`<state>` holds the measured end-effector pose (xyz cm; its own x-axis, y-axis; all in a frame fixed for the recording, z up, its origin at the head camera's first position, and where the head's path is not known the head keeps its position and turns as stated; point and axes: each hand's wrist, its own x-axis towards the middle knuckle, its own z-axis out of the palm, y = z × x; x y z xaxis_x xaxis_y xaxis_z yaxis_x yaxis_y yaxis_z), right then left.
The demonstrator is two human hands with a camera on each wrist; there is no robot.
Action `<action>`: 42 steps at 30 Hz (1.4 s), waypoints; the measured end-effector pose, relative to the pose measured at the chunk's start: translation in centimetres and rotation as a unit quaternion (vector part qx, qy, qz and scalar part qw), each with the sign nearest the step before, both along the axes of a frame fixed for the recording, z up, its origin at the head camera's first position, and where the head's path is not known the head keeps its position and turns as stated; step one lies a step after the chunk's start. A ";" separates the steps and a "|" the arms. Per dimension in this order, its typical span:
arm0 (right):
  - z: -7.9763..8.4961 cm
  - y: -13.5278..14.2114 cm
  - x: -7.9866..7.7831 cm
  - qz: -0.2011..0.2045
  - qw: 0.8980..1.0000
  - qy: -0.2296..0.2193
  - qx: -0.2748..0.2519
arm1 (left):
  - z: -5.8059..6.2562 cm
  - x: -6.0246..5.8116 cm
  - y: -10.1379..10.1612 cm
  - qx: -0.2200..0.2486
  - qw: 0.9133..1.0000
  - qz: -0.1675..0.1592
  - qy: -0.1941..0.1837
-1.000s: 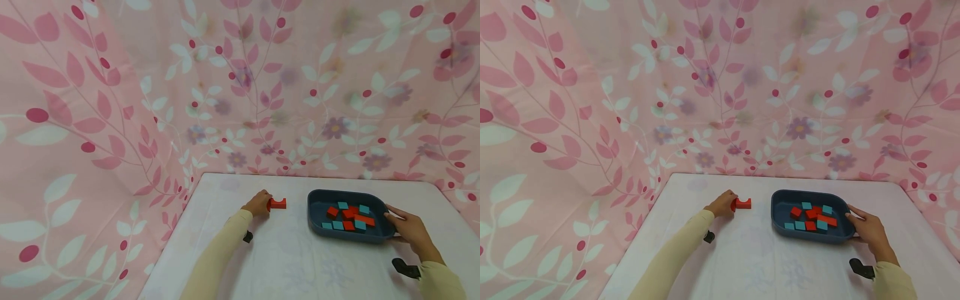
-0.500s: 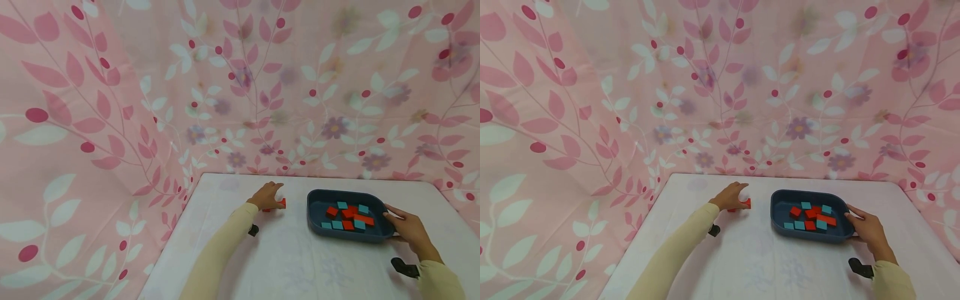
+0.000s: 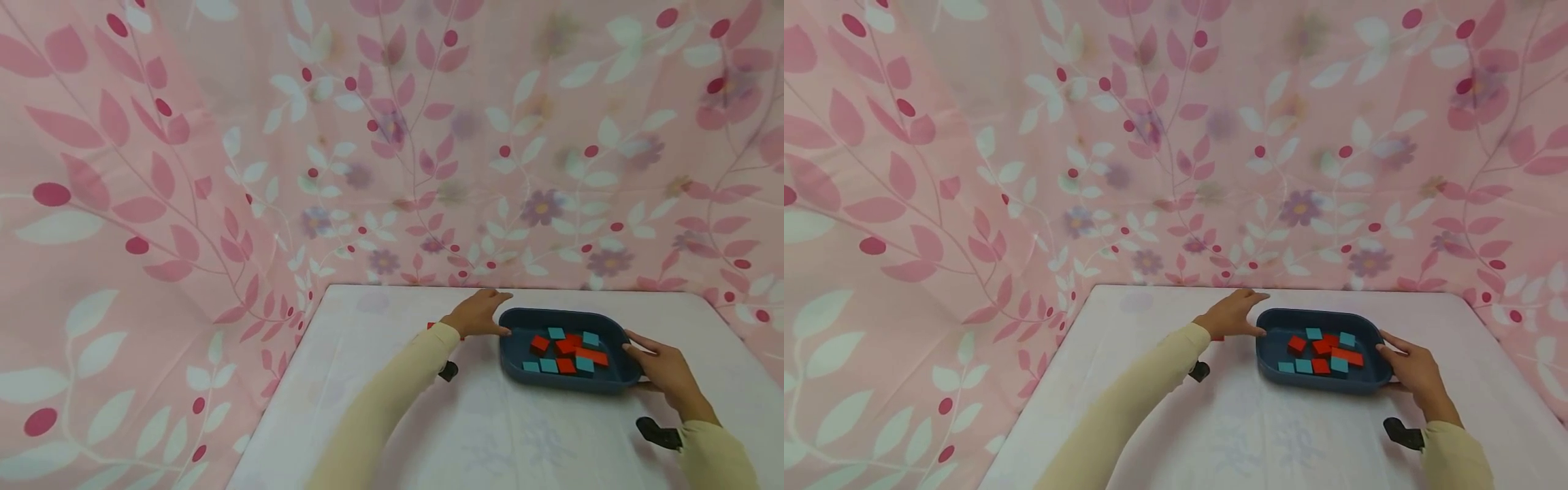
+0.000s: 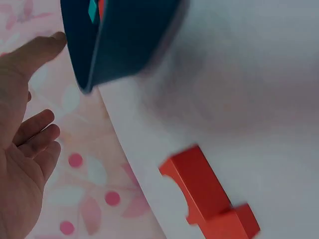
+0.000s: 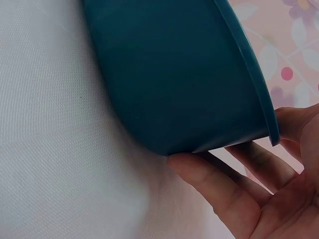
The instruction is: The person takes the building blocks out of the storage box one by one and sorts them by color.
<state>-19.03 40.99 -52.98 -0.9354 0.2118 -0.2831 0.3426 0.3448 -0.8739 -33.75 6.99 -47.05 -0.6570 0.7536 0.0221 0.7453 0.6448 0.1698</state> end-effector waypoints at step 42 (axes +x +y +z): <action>0.2 -0.4 0.3 -0.013 1.000 -0.003 -0.013 | -5.9 3.2 7.7 -0.122 0.987 -0.096 0.047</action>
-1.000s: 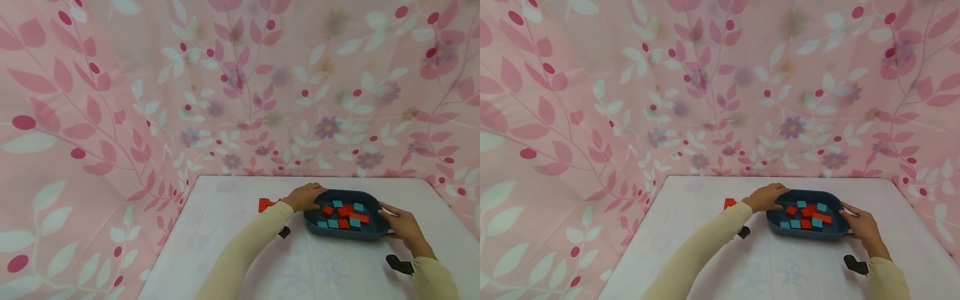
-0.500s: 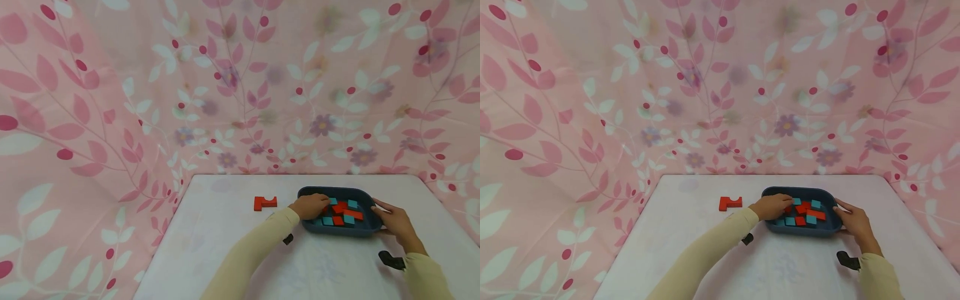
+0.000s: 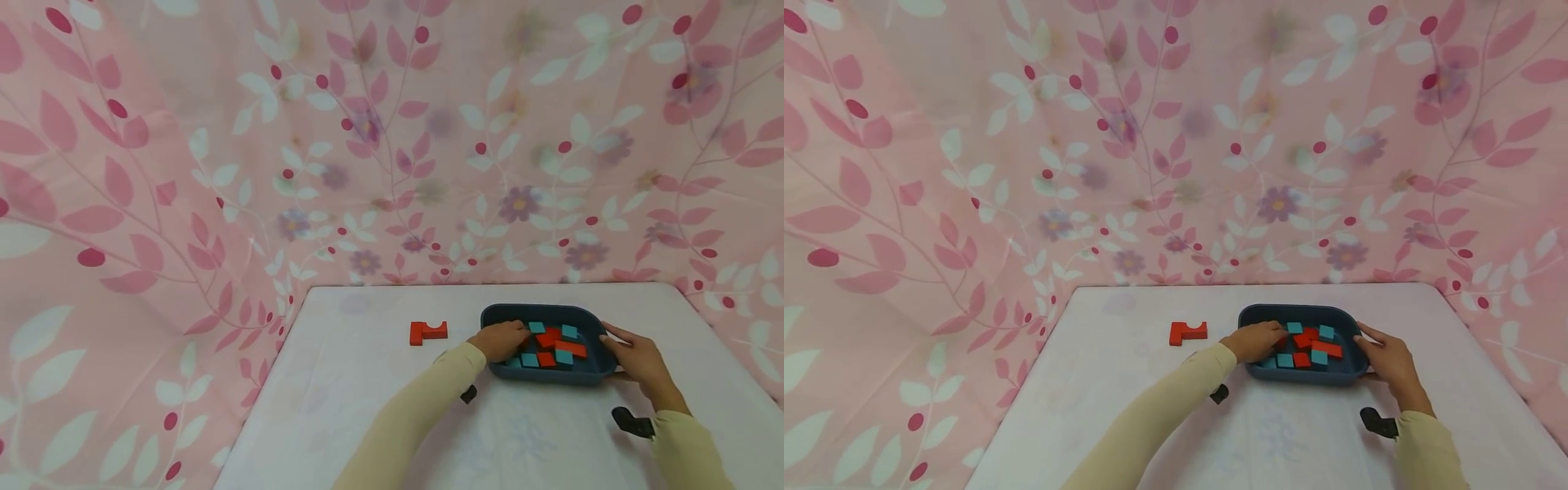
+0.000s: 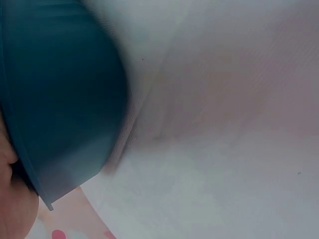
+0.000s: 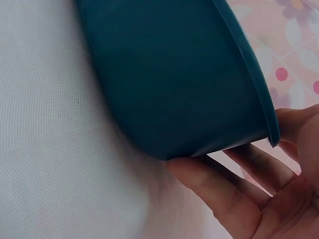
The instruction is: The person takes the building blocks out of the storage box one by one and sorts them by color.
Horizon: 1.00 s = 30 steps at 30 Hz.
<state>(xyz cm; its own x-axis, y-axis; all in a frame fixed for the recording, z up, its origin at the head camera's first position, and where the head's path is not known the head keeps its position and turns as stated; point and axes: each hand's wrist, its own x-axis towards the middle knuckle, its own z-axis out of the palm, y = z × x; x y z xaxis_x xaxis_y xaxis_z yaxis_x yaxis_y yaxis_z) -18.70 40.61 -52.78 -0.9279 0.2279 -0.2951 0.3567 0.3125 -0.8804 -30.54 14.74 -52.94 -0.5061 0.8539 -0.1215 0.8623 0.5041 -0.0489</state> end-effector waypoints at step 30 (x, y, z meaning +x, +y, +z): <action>-0.3 0.4 -0.2 0.013 1.000 0.003 0.010 | 5.5 -3.1 -5.1 0.094 0.994 0.048 0.000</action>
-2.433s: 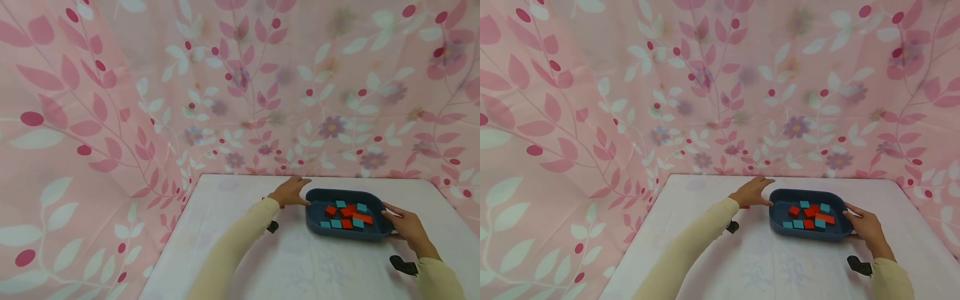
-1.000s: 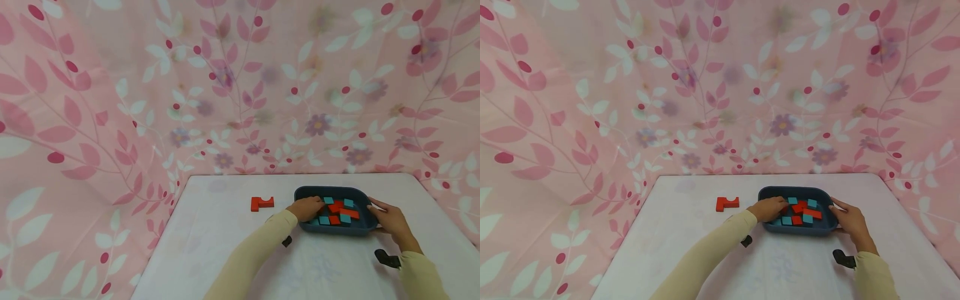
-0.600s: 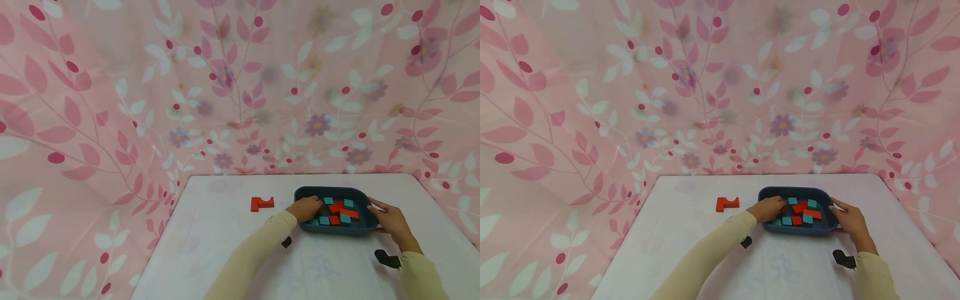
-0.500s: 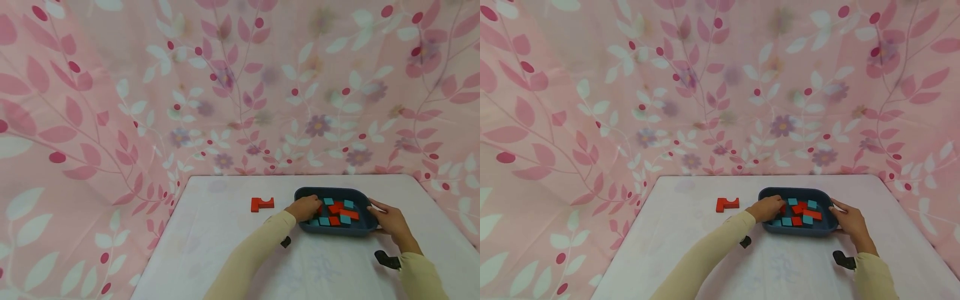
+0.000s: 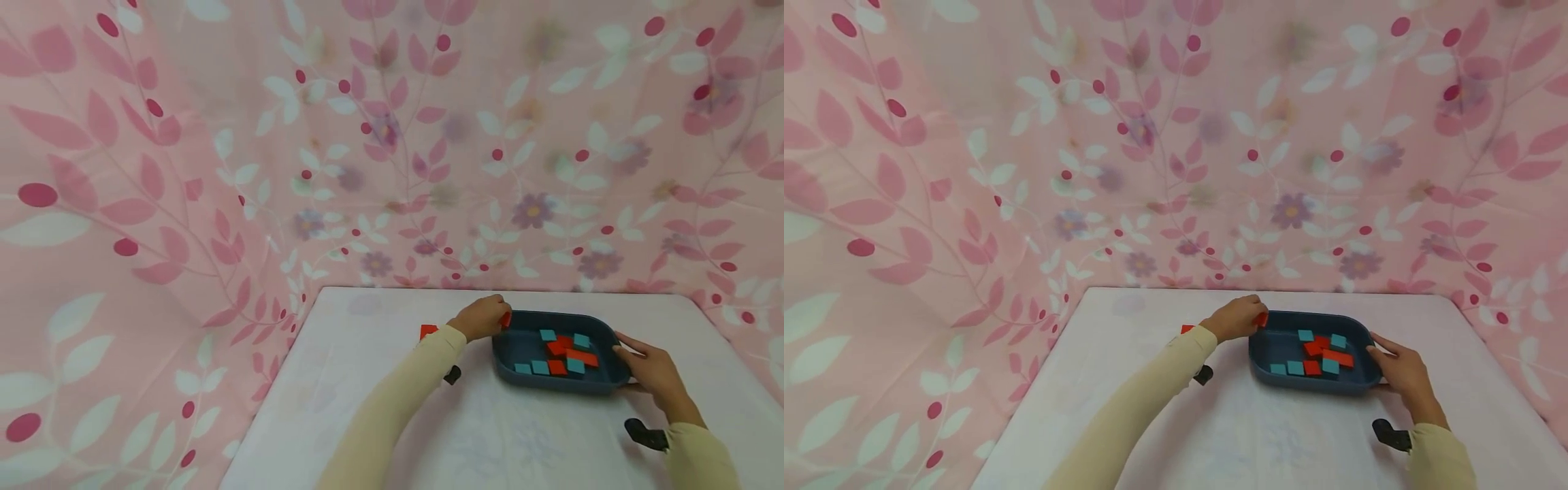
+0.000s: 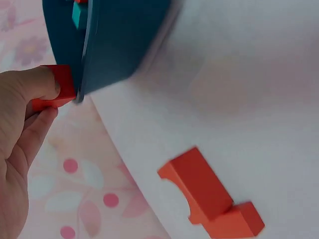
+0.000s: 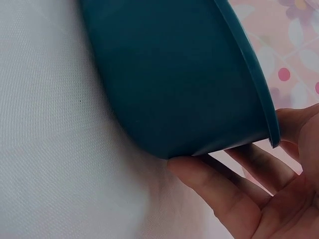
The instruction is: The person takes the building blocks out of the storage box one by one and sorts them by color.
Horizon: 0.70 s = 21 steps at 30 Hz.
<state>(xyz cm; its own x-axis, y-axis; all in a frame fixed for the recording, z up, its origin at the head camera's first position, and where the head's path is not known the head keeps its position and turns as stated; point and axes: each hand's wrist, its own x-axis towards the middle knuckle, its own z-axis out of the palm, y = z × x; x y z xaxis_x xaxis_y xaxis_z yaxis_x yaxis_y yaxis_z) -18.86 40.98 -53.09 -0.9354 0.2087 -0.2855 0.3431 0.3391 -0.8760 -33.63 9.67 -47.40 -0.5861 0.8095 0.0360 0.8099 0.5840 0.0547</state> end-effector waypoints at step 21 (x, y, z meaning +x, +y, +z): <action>-0.1 -0.2 -0.1 -0.011 1.000 -0.010 -0.001 | -0.7 -4.0 -12.2 0.072 0.990 0.118 -0.020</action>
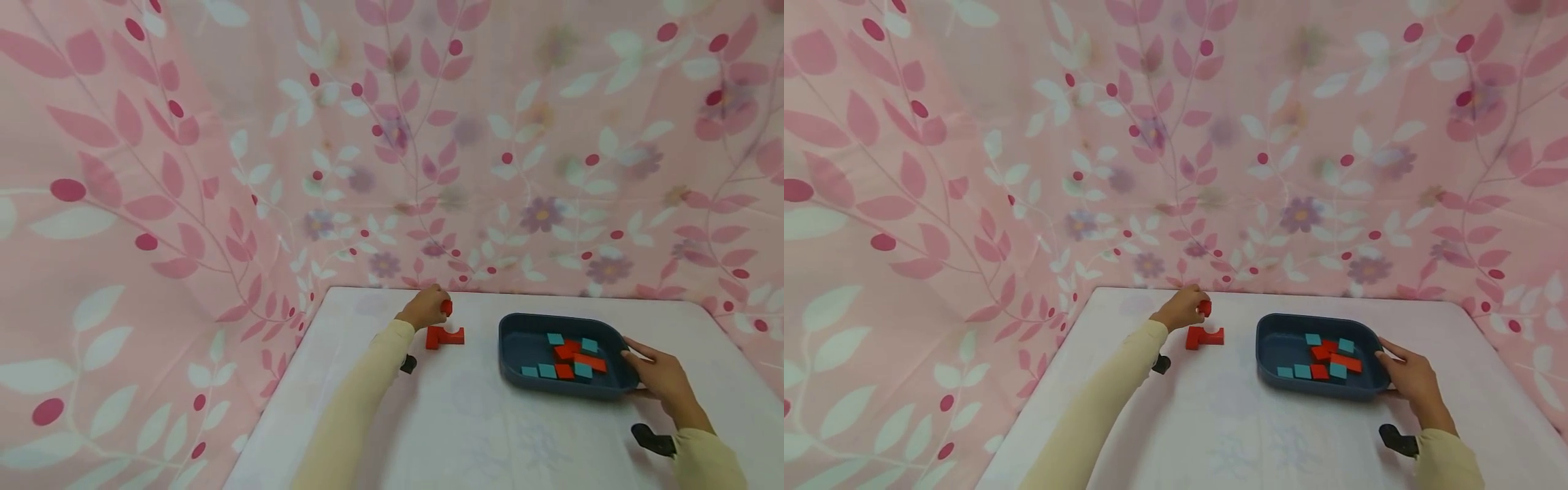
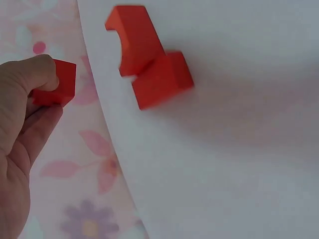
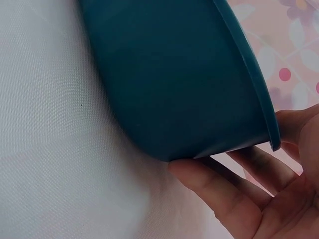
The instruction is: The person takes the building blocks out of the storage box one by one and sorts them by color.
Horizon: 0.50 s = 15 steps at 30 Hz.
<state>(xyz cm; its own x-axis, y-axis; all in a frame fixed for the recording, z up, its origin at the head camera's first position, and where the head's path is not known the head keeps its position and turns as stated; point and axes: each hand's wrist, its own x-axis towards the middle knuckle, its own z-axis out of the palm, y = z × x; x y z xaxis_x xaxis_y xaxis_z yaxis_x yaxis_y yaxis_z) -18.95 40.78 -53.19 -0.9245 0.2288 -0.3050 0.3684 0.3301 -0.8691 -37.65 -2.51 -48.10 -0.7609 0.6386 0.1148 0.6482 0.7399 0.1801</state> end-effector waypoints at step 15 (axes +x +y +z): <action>-0.2 0.3 -0.1 0.005 1.000 0.007 0.008 | -2.7 -0.3 -5.8 0.014 0.997 0.045 -0.064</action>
